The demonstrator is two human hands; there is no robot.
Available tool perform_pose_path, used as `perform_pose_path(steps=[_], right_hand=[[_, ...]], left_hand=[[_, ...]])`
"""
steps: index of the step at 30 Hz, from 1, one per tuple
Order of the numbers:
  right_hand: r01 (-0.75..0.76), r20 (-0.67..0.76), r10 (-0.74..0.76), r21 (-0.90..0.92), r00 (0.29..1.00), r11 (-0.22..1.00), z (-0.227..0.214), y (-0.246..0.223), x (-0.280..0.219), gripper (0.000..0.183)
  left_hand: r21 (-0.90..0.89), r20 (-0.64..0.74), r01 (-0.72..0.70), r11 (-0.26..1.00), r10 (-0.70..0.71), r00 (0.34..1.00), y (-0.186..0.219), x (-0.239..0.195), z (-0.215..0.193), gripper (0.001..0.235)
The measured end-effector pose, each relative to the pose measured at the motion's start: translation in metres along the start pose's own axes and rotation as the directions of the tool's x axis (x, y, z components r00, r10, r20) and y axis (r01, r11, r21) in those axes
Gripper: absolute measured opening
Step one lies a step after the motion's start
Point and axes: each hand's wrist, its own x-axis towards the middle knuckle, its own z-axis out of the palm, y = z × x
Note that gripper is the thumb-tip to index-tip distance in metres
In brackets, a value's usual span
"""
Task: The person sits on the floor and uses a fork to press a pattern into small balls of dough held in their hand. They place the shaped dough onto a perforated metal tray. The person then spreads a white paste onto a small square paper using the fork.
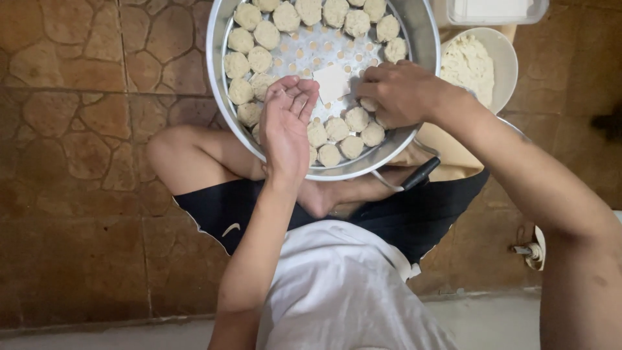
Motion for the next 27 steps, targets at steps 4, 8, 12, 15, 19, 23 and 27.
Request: perform_pose_path(steps=[4, 8, 12, 15, 19, 23, 27], right_hand=[[0.079, -0.002, -0.079, 0.1, 0.997, 0.992, 0.013, 0.018, 0.006, 0.063], [0.028, 0.024, -0.035, 0.265, 0.999, 0.964, 0.006, 0.017, 0.006, 0.047], [0.076, -0.05, -0.064, 0.281, 0.997, 0.957, 0.009, 0.019, 0.006, 0.047], [0.064, -0.044, -0.055, 0.225, 0.998, 0.972, 0.013, 0.018, 0.006, 0.048], [0.013, -0.02, -0.007, 0.315, 1.0, 0.949, -0.015, 0.008, -0.009, 0.043], [0.112, -0.331, -0.024, 0.249, 0.943, 0.962, -0.019, 0.022, -0.014, 0.037], [0.092, -0.364, 0.015, 0.274, 0.931, 0.957, -0.031, -0.001, -0.004, 0.025]], left_hand=[[-0.007, -0.01, 0.014, 1.0, -0.014, 1.0, -0.002, 0.0, 0.0, 0.023], [-0.003, 0.006, 0.008, 1.0, -0.008, 1.0, -0.002, -0.001, -0.001, 0.023], [-0.005, 0.024, -0.002, 1.0, 0.002, 1.0, -0.003, -0.002, -0.003, 0.024], [0.011, 0.028, 0.001, 1.0, -0.002, 1.0, -0.002, -0.002, -0.003, 0.023], [0.009, 0.012, 0.008, 1.0, -0.008, 1.0, -0.002, -0.001, -0.003, 0.023], [-0.025, 0.001, -0.013, 1.0, 0.013, 1.0, -0.004, -0.001, -0.004, 0.024], [-0.133, -0.082, -0.026, 0.991, 0.015, 0.997, -0.004, 0.001, -0.006, 0.023]])
